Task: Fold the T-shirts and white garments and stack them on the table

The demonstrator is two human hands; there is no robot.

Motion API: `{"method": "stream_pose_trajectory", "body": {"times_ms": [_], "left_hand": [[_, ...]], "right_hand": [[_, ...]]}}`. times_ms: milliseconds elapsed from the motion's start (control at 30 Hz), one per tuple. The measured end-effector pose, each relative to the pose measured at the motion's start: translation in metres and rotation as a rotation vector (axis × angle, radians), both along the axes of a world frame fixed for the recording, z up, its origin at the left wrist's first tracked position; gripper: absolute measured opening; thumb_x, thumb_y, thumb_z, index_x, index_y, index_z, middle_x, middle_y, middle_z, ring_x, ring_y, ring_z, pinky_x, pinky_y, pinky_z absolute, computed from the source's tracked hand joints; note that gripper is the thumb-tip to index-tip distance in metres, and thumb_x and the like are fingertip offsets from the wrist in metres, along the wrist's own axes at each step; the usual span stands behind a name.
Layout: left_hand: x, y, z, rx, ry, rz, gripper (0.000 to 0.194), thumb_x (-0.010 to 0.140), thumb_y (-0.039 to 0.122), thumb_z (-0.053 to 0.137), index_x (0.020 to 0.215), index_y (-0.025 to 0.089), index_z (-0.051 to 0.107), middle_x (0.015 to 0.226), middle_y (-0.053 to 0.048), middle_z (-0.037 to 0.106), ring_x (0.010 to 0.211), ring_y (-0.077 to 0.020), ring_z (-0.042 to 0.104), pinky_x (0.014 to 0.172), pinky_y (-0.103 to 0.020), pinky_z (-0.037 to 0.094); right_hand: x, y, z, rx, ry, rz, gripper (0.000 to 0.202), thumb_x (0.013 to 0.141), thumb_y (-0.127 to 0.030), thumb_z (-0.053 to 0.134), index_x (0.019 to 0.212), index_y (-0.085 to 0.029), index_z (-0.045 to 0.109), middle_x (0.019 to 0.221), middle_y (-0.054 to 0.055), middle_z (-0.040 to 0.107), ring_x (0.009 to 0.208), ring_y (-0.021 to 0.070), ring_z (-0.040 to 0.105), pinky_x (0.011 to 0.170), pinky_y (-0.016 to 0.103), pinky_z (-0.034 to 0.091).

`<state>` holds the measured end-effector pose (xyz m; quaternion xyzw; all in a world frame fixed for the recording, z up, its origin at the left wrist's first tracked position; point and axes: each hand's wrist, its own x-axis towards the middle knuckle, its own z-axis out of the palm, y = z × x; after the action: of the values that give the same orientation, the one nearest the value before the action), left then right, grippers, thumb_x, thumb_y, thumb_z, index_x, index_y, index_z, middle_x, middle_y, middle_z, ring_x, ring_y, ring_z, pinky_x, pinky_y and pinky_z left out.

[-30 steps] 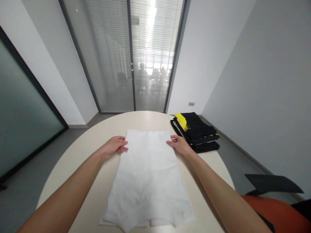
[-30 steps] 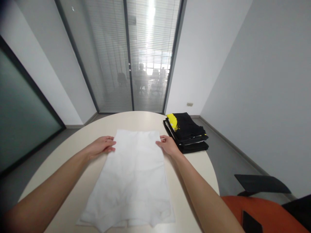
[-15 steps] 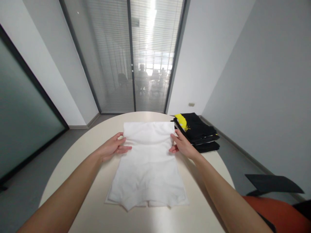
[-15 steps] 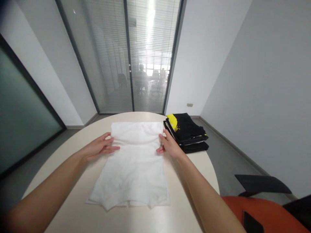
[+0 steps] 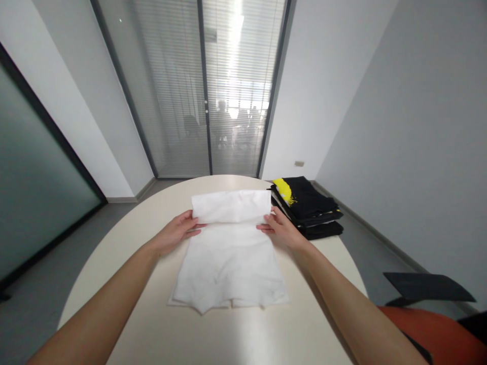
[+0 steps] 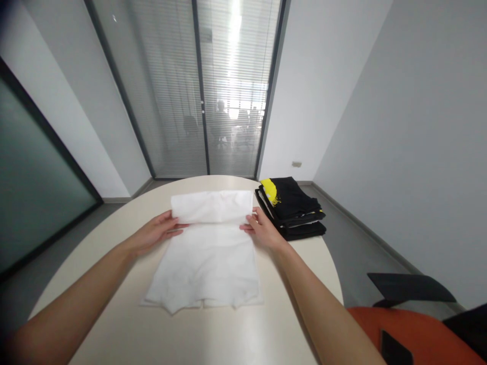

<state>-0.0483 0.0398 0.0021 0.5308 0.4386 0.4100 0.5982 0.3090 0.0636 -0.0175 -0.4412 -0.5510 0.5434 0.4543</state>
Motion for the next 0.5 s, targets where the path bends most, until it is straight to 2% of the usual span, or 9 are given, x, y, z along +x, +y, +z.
{"method": "stream_pose_trajectory", "body": {"times_ms": [67,133,233,333,433,500], "left_hand": [[0.000,0.001,0.001,-0.005,-0.053,0.068,0.049,0.084,0.044,0.074,0.126,0.025,0.058,0.145,-0.010,0.056,0.129,-0.0267,0.058,0.107,-0.040,0.048],[-0.003,0.001,0.003,-0.037,-0.104,0.072,0.047,0.085,0.040,0.074,0.127,0.026,0.058,0.146,-0.011,0.055,0.127,-0.0275,0.059,0.105,-0.041,0.049],[-0.013,-0.002,0.004,-0.081,-0.153,-0.052,0.047,0.087,0.035,0.073,0.130,0.027,0.058,0.150,-0.011,0.051,0.128,-0.0297,0.058,0.105,-0.045,0.049],[-0.027,-0.004,0.003,-0.093,-0.159,-0.216,0.047,0.086,0.033,0.074,0.131,0.025,0.060,0.149,-0.013,0.051,0.130,-0.0327,0.056,0.107,-0.050,0.046],[-0.037,-0.006,0.004,-0.062,-0.121,-0.346,0.049,0.082,0.040,0.076,0.127,0.022,0.065,0.142,-0.014,0.058,0.130,-0.0346,0.055,0.106,-0.053,0.046],[-0.042,-0.008,0.008,-0.003,-0.023,-0.424,0.048,0.080,0.043,0.077,0.122,0.022,0.069,0.138,-0.012,0.062,0.129,-0.0345,0.055,0.106,-0.051,0.044]], "right_hand": [[-0.003,0.005,-0.004,0.054,0.052,-0.020,0.048,0.077,-0.056,0.074,0.099,-0.027,0.042,0.091,-0.005,0.056,0.092,0.0198,0.074,0.080,0.030,0.058],[-0.003,0.007,-0.005,0.063,0.075,-0.029,0.048,0.077,-0.057,0.074,0.102,-0.028,0.044,0.094,-0.004,0.058,0.092,0.0204,0.074,0.083,0.033,0.058],[0.002,0.004,-0.001,0.021,0.099,0.029,0.052,0.079,-0.054,0.074,0.117,-0.031,0.047,0.106,-0.001,0.062,0.096,0.0223,0.074,0.090,0.041,0.057],[0.016,-0.005,0.008,-0.024,0.105,0.186,0.053,0.082,-0.045,0.075,0.128,-0.031,0.051,0.128,0.005,0.063,0.112,0.0241,0.068,0.104,0.045,0.049],[0.032,-0.014,0.016,-0.065,0.057,0.347,0.050,0.078,-0.039,0.080,0.122,-0.024,0.060,0.128,0.010,0.066,0.118,0.0265,0.064,0.107,0.048,0.045],[0.039,-0.017,0.020,-0.058,0.009,0.423,0.043,0.072,-0.035,0.085,0.107,-0.020,0.065,0.128,0.012,0.066,0.118,0.0279,0.064,0.105,0.048,0.045]]}}
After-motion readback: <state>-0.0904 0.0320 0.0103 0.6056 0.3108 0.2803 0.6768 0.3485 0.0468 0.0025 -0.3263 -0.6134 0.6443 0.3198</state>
